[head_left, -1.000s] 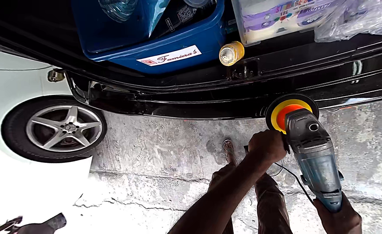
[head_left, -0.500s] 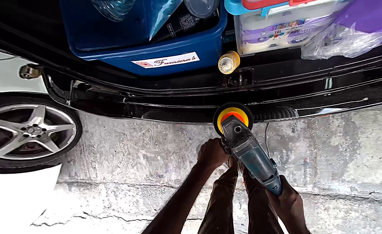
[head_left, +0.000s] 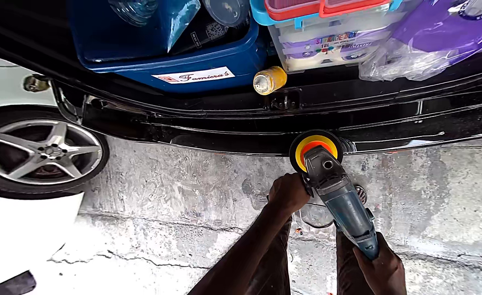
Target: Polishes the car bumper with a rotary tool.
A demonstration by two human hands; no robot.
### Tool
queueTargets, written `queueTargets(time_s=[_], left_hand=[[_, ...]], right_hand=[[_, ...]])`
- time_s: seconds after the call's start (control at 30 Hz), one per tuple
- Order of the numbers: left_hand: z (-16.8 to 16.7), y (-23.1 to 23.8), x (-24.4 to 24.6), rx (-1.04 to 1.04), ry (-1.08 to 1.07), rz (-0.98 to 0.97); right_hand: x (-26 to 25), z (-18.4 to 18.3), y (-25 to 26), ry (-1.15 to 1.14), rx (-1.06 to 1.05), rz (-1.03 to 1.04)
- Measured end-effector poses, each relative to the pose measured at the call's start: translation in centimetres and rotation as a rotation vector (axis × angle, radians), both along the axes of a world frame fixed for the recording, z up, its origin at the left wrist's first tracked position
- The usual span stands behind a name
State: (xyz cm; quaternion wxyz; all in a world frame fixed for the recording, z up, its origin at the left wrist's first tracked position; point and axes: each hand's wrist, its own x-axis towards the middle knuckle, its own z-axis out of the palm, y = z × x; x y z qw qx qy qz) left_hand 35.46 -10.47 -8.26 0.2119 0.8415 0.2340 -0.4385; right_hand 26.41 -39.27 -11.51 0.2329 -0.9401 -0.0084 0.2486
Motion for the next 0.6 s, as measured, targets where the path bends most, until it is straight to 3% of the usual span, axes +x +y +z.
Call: queueTargets(time_s=[0.33, 0.6], left_hand=[[-0.6, -12.6, 6.2, 0.054, -0.023, -0.042], [-0.1, -19.1, 12.1, 0.064, -0.059, -0.108]], right_hand=[[5.2, -0.6, -12.0, -0.055, -0.006, -0.051], [8.6, -0.5, -17.6, -0.088, 0.005, -0.112]])
